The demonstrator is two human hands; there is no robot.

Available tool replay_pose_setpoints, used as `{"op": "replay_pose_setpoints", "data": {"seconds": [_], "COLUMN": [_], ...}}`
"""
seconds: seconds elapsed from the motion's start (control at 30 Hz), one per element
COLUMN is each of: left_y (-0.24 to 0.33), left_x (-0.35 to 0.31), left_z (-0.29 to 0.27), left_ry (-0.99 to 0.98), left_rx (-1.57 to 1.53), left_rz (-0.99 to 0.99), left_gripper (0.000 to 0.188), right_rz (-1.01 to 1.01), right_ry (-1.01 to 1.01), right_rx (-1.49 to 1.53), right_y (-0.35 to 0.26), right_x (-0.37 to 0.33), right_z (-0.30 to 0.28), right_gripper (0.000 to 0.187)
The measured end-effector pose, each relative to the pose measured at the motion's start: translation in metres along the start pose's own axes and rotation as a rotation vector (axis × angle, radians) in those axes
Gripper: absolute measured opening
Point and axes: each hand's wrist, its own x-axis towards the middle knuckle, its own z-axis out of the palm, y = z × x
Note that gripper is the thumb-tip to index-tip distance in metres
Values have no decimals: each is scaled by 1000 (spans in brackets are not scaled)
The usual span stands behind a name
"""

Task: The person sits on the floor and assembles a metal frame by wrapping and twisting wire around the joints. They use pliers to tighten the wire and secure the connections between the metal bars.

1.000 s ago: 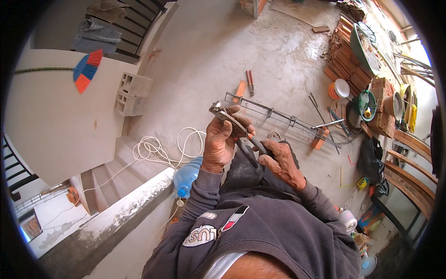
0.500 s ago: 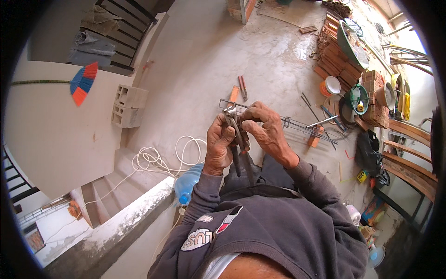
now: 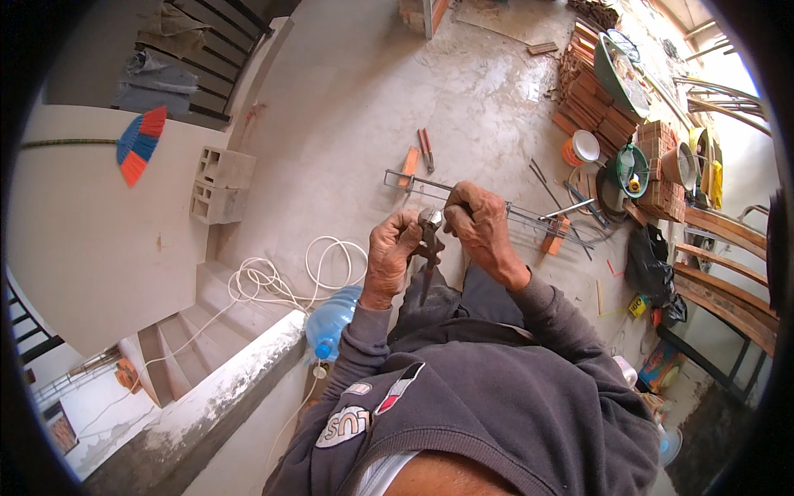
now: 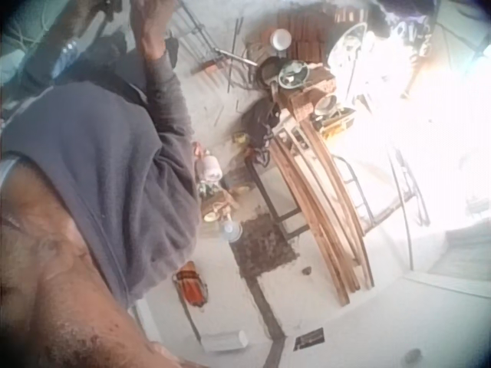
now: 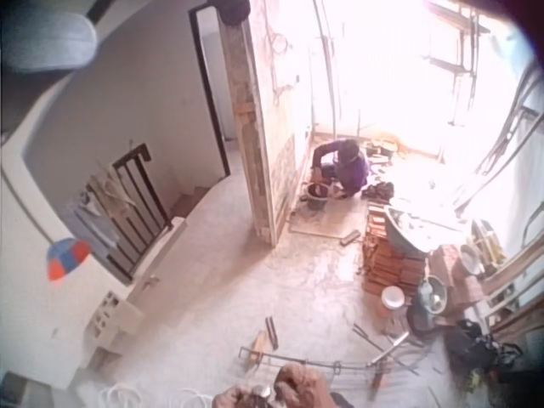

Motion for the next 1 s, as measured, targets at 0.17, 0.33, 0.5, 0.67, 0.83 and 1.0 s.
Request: {"op": "replay_pose_setpoints", "data": {"seconds": [0.17, 0.33, 0.5, 0.67, 0.83, 1.0], "left_y": [16, -20, -35, -29, -36, -26], "left_x": [-4, 3, 2, -10, -15, -12], "left_z": [-9, -20, -16, 2, 1, 3], "left_ry": [-133, -205, -194, 23, 97, 120], "left_rx": [-252, -682, -734, -66, 315, 836], "left_rz": [-185, -245, -232, -203, -254, -135], "left_gripper": [40, 42, 40, 46, 53, 50], "right_rz": [-166, -330, -537, -341, -405, -645], "right_ry": [-132, -62, 47, 15, -38, -130], "right_rx": [-60, -322, -654, -412, -547, -786], "right_y": [0, -6, 10, 19, 19, 33], "right_x": [1, 2, -3, -10, -19, -29], "right_z": [-9, -1, 8, 7, -3, -11], "right_gripper": [8, 11, 15, 13, 12, 13]}}
